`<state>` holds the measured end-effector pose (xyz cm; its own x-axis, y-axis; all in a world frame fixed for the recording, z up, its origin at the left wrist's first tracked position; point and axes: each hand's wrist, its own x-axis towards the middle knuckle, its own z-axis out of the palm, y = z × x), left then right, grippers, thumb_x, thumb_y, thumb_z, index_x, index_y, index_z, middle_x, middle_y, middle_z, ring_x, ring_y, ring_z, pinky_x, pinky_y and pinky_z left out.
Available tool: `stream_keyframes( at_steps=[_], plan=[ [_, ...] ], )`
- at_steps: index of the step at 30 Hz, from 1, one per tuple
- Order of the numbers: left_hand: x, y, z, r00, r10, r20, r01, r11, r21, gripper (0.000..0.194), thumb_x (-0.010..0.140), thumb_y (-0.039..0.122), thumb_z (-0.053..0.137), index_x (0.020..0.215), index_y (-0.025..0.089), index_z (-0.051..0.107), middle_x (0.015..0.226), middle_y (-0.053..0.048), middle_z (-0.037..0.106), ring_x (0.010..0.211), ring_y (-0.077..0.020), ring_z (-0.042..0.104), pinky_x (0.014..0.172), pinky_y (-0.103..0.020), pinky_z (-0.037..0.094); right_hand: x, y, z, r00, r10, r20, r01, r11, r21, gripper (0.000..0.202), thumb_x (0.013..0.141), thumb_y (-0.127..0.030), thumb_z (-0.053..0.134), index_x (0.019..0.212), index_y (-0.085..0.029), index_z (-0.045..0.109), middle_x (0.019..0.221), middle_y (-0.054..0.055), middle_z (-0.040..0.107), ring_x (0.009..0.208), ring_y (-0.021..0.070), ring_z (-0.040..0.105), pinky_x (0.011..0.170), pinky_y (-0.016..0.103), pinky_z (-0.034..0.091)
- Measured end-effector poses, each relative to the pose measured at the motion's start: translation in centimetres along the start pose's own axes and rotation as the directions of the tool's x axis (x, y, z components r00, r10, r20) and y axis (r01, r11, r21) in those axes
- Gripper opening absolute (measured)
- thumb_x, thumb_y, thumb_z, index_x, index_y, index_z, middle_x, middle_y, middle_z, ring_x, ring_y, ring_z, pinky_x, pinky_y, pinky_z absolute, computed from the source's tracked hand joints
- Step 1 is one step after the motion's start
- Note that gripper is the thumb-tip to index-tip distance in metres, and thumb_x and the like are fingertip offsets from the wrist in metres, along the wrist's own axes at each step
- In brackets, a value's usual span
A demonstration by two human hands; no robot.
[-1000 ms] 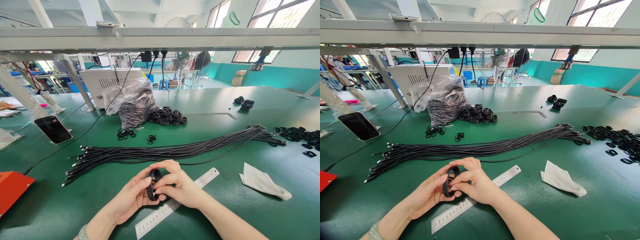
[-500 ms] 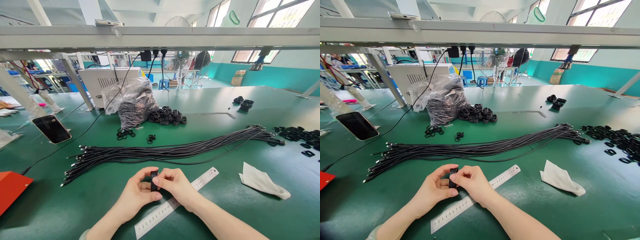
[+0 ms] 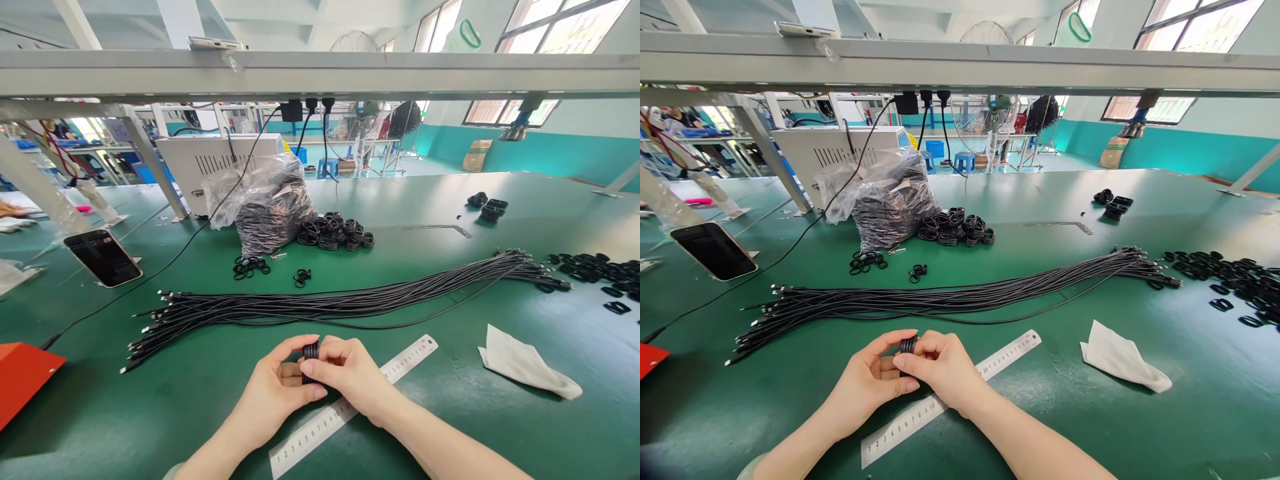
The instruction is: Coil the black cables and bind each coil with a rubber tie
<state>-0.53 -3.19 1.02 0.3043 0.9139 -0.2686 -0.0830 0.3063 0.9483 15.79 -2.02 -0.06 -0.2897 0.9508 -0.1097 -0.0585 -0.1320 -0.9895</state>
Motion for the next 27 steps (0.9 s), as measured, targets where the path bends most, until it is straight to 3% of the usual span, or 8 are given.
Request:
stream_keyframes(
  at_steps=[6,11,15,17,21,24,27],
  plan=[
    [-0.1,-0.2,0.0,1.000,0.014,0.004,-0.014,1.000,0.009,0.057,0.063,0.017,0.084,0.115,0.024,0.061,0.111,-0.007,0.073,0.097,-0.0258,0.069,0.092,-0.039,0.053,-0.3,0.4,1.0,0.996,-0.068,-0.057,0.071,0.996,0.058,0.049,0.066,-0.049,0.078,0.047,-0.018,0.045,0.060,-0.004,0.036,0.059,0.0118,0.037,0.055,0.027,0.031],
    [-0.2,0.1,-0.2,0.997,0.051,0.055,-0.050,0.999,-0.013,0.055,0.070,0.019,0.081,0.119,0.028,0.057,0.117,-0.006,0.069,0.096,-0.0235,0.069,0.093,-0.039,0.051,-0.1,0.3,0.4,0.996,-0.092,-0.008,0.092,0.993,-0.074,0.039,0.074,-0.054,0.070,0.061,-0.018,0.063,0.068,-0.001,0.046,0.065,0.0141,0.045,0.063,0.029,0.038],
    [0.2,0.0,-0.8,0.994,0.055,0.092,-0.046,0.995,-0.094,0.055,0.070,0.020,0.080,0.118,0.032,0.058,0.115,-0.005,0.065,0.093,-0.0248,0.070,0.088,-0.040,0.053,0.1,-0.4,-1.3,0.982,-0.158,-0.107,0.136,0.973,-0.188,0.043,0.089,-0.058,0.049,0.084,-0.020,0.069,0.076,0.002,0.052,0.074,0.0170,0.052,0.073,0.033,0.044],
    [0.4,-0.2,-1.1,0.995,0.050,0.087,-0.036,0.988,-0.150,0.051,0.071,0.023,0.080,0.116,0.032,0.059,0.109,-0.004,0.065,0.091,-0.0253,0.070,0.085,-0.040,0.054,0.0,-0.5,-1.8,0.969,-0.233,-0.087,0.210,0.954,-0.214,0.038,0.083,-0.056,0.060,0.103,-0.024,0.066,0.092,0.003,0.056,0.086,0.0188,0.054,0.082,0.036,0.046],
    [0.2,0.1,-1.3,0.988,0.042,0.149,-0.002,0.966,-0.259,0.054,0.075,0.024,0.077,0.124,0.033,0.055,0.119,-0.007,0.064,0.097,-0.0269,0.069,0.081,-0.037,0.055,-0.2,0.0,-1.4,0.946,-0.309,0.103,0.325,0.906,-0.272,0.099,0.050,-0.038,0.091,0.136,-0.034,0.043,0.136,0.007,0.036,0.121,0.0252,0.044,0.098,0.041,0.045],
    [-0.3,0.8,-1.2,0.970,0.029,0.241,0.052,0.945,-0.324,0.065,0.081,0.024,0.071,0.137,0.039,0.041,0.126,-0.008,0.062,0.103,-0.0269,0.067,0.082,-0.035,0.053,-0.3,0.4,-1.0,0.925,-0.344,0.160,0.378,0.872,-0.311,0.102,0.053,-0.029,0.091,0.140,-0.035,0.038,0.144,0.009,0.031,0.132,0.0281,0.036,0.101,0.043,0.044],
    [-0.3,1.1,-1.0,0.968,0.029,0.248,0.056,0.943,-0.328,0.064,0.085,0.024,0.067,0.140,0.038,0.038,0.118,-0.007,0.067,0.102,-0.0242,0.068,0.083,-0.033,0.053,-0.3,0.7,-0.9,0.910,-0.398,0.112,0.409,0.825,-0.390,0.093,0.057,-0.033,0.089,0.136,-0.034,0.041,0.137,0.009,0.044,0.126,0.0289,0.043,0.100,0.045,0.043]
  ],
)
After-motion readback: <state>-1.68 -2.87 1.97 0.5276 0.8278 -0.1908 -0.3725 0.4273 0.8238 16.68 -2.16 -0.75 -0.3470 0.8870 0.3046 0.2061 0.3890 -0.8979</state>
